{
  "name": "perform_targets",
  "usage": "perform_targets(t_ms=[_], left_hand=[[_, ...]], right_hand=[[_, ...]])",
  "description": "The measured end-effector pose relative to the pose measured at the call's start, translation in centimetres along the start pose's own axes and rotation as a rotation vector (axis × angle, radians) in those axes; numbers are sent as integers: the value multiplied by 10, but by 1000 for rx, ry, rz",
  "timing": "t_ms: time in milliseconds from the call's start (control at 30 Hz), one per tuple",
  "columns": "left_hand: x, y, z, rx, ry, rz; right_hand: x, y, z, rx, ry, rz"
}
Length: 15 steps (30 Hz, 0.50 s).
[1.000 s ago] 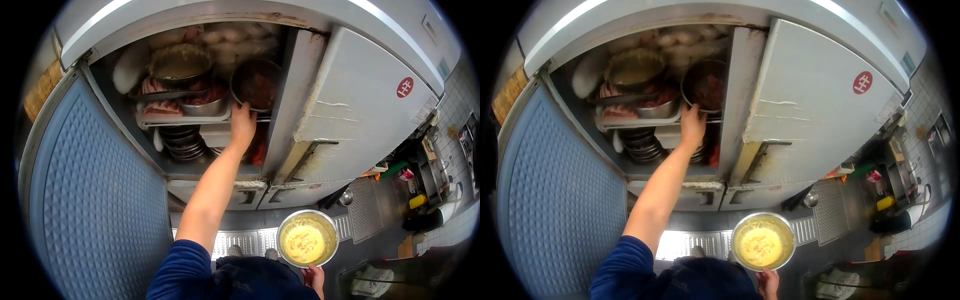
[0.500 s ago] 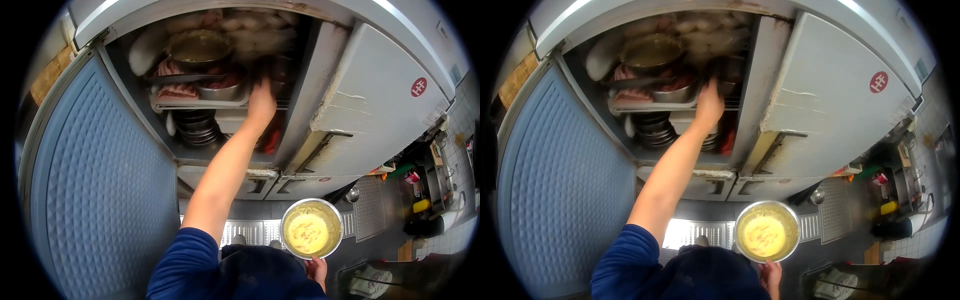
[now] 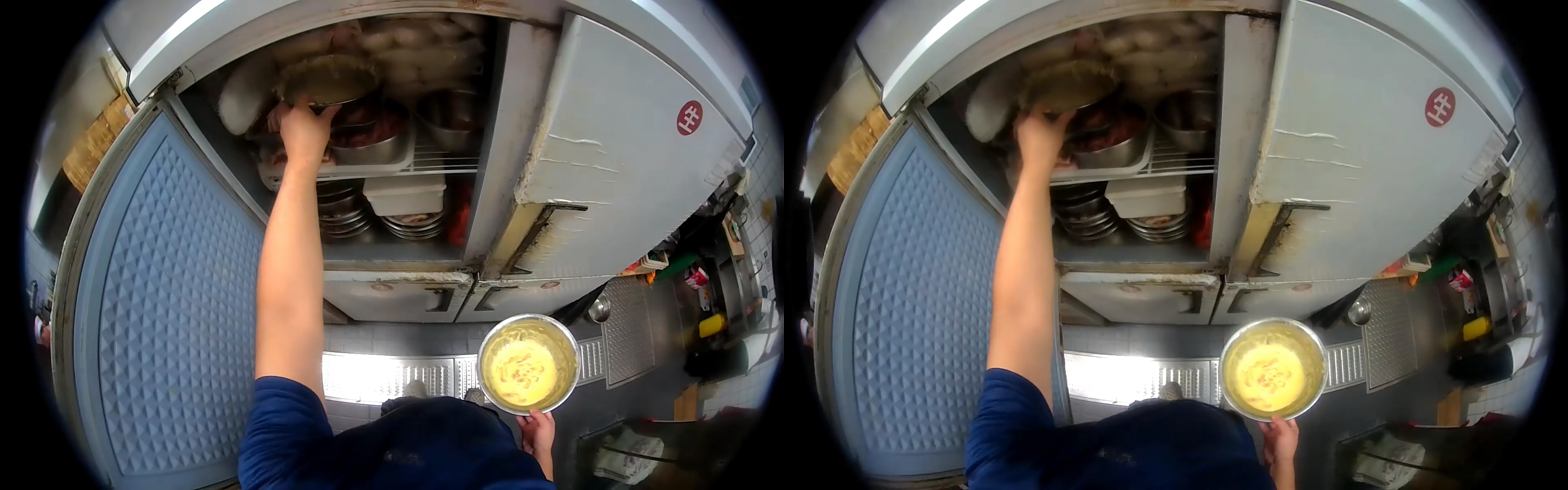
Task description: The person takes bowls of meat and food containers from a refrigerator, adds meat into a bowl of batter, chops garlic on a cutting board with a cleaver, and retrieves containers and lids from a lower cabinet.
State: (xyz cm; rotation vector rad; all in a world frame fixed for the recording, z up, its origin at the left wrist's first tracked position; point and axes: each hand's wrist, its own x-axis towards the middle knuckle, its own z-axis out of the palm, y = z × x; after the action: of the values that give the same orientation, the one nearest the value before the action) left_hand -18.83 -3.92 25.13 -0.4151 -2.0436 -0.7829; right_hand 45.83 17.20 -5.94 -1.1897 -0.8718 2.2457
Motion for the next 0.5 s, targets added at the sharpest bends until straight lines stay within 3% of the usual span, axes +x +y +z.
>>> perform_targets(t_ms=[33, 133, 300, 367, 500], left_hand=[[3, 5, -2, 5, -37, -55], [2, 12, -4, -78, 66, 34], [8, 85, -28, -322, 127, -142], [8, 112, -29, -487, -94, -272], [-17, 136, 29, -458, -44, -54]], right_hand=[[0, 1, 0, 11, -10, -3], [3, 1, 3, 25, -26, -10], [11, 3, 2, -35, -29, 9], [18, 9, -2, -34, -45, 1], [9, 1, 28, -4, -80, -17]])
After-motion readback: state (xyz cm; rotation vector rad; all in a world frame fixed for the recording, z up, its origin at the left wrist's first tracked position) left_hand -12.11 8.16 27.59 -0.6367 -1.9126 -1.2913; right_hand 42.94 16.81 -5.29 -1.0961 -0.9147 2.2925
